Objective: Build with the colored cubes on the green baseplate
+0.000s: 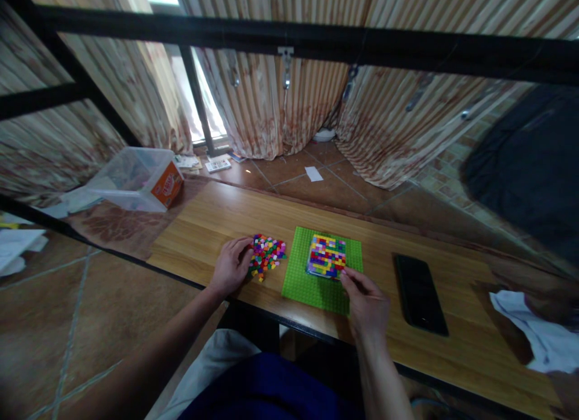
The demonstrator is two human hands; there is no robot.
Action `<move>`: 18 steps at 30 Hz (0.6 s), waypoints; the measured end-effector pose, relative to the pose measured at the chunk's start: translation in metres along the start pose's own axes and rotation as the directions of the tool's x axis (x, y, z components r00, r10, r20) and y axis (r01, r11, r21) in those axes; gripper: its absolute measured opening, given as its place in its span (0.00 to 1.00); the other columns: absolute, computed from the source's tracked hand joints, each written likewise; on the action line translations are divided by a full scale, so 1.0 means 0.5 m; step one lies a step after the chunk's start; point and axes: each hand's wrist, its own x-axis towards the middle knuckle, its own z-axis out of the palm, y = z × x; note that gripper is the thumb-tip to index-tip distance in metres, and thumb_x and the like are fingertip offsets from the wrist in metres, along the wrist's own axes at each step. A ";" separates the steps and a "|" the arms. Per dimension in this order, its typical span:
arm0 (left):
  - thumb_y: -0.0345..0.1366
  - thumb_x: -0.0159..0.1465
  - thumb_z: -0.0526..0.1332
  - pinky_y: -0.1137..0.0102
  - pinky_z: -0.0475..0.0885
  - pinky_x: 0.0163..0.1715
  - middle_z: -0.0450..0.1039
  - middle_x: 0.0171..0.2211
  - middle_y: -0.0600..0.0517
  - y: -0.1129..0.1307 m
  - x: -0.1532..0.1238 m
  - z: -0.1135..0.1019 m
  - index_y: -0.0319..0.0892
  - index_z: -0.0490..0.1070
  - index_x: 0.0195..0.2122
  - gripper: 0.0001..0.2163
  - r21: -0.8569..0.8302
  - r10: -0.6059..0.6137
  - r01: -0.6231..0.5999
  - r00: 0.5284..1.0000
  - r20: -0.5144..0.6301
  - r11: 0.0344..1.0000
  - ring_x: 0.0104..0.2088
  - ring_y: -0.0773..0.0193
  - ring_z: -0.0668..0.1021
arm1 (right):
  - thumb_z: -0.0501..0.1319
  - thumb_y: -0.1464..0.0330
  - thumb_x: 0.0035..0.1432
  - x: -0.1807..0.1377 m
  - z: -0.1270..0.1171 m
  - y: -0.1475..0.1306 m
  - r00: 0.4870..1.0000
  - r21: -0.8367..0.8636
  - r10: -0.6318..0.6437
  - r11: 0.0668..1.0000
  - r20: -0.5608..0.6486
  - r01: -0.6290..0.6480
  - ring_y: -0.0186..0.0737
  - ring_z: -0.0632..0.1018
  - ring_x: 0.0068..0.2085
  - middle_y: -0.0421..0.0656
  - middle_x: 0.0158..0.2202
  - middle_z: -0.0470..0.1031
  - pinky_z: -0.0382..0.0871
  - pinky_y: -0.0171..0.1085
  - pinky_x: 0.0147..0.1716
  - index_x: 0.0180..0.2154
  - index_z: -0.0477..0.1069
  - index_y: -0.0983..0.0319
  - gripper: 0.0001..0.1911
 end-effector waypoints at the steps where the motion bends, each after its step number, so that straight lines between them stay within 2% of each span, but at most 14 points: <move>1: 0.34 0.67 0.55 0.58 0.70 0.53 0.77 0.48 0.46 0.000 0.000 0.000 0.42 0.72 0.47 0.11 0.002 0.001 -0.001 1.000 -0.003 1.000 0.49 0.57 0.77 | 0.74 0.56 0.40 0.001 0.000 -0.001 1.000 0.028 0.031 0.999 0.000 -0.031 0.41 0.79 0.36 0.45 0.36 0.82 0.70 0.36 0.30 0.35 0.81 0.61 0.21; 8: 0.34 0.67 0.55 0.58 0.70 0.53 0.77 0.48 0.46 -0.004 -0.001 0.003 0.41 0.72 0.47 0.11 0.012 0.022 -0.022 1.000 -0.012 1.000 0.49 0.57 0.77 | 0.76 0.61 0.34 0.002 0.006 -0.006 0.982 0.187 0.188 0.964 0.017 -0.187 0.31 0.75 0.30 0.41 0.32 0.81 0.67 0.30 0.26 0.32 0.81 0.58 0.18; 14: 0.34 0.67 0.55 0.58 0.70 0.52 0.77 0.47 0.46 -0.008 -0.001 0.005 0.42 0.72 0.47 0.10 0.015 0.018 -0.018 1.000 -0.019 1.000 0.49 0.57 0.77 | 0.76 0.62 0.35 -0.004 0.014 0.003 0.983 0.279 0.183 0.943 0.025 -0.183 0.30 0.74 0.27 0.40 0.31 0.80 0.69 0.30 0.24 0.32 0.81 0.58 0.17; 18: 0.34 0.67 0.55 0.57 0.70 0.53 0.77 0.47 0.46 -0.008 0.000 0.003 0.43 0.73 0.47 0.10 0.021 0.021 -0.021 1.000 -0.018 1.000 0.49 0.56 0.77 | 0.77 0.61 0.35 -0.006 0.012 0.006 0.986 0.299 0.166 0.939 0.033 -0.168 0.32 0.76 0.30 0.41 0.35 0.81 0.70 0.30 0.25 0.33 0.81 0.58 0.19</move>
